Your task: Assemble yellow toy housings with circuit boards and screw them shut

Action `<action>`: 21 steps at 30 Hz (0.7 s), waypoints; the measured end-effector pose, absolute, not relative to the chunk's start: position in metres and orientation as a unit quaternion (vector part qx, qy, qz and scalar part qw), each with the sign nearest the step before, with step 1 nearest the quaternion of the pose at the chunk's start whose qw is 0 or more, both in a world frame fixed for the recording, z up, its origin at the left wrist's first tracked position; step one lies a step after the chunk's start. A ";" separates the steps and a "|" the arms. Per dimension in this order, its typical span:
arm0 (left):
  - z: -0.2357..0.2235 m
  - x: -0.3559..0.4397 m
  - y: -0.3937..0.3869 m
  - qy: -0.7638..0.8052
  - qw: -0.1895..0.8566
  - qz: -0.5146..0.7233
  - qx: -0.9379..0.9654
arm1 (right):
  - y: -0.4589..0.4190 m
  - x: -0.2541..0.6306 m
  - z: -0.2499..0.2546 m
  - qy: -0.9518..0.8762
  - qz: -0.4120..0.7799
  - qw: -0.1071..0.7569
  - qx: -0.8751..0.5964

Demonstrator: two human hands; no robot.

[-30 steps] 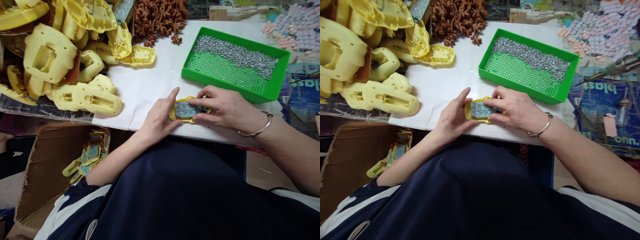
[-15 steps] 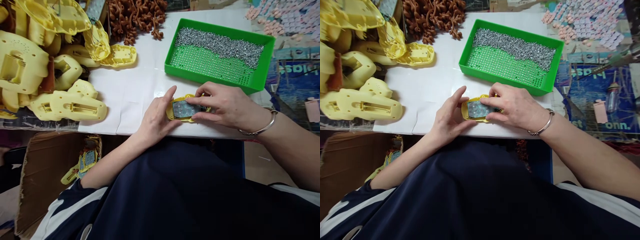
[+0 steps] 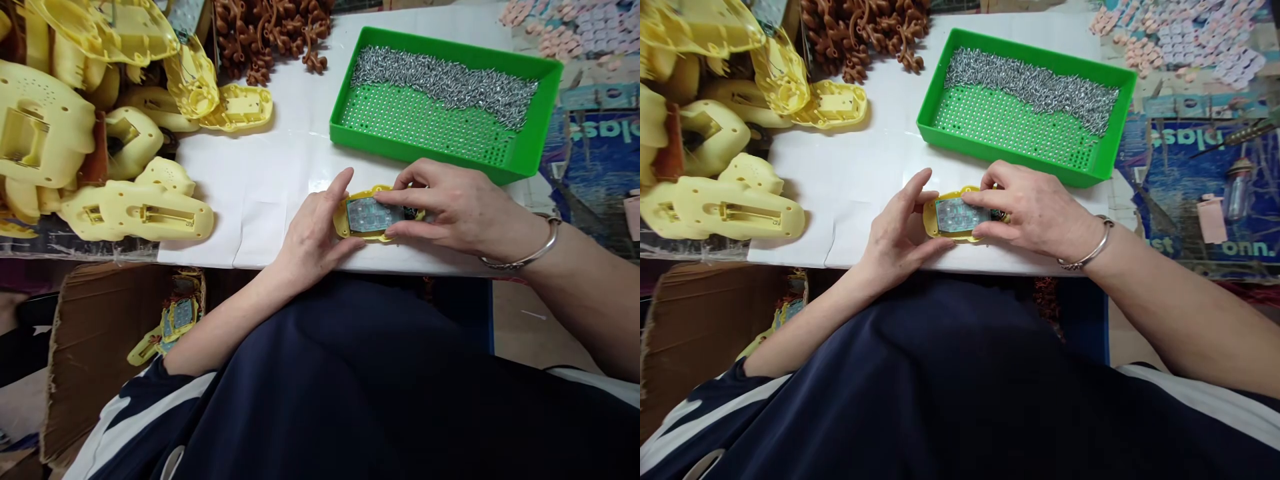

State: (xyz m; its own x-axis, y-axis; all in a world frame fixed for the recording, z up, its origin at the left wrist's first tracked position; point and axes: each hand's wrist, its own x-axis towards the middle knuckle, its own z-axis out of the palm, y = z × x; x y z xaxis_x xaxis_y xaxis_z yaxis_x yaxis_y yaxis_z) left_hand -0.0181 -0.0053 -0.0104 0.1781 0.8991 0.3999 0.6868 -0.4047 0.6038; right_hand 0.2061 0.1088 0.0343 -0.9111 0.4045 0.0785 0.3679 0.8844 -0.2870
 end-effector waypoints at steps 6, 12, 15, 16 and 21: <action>-0.008 -0.019 -0.008 0.526 0.131 0.351 0.764 | 0.110 0.206 0.032 -0.973 0.117 0.090 -0.177; 0.003 -0.005 -0.001 0.453 -0.025 0.315 0.834 | 0.108 0.203 0.030 -0.972 0.112 0.096 -0.183; 0.003 0.006 0.007 0.403 -0.040 0.271 0.873 | 0.105 0.200 0.028 -0.972 0.118 0.101 -0.179; 0.002 0.009 0.010 0.401 -0.050 0.266 0.875 | 0.102 0.199 0.028 -0.970 0.123 0.109 -0.179; -0.001 0.012 0.013 0.397 -0.092 0.274 0.871 | 0.086 0.215 0.052 -0.942 0.125 0.201 -0.239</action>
State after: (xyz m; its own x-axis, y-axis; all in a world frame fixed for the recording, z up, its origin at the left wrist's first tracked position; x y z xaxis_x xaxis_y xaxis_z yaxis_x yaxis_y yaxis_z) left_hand 0.0123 0.0133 -0.0009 0.5347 0.6416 0.5499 0.7420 -0.6679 0.0577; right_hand 0.2147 0.0861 0.0518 -0.8050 0.5007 0.3182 0.4000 0.8542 -0.3322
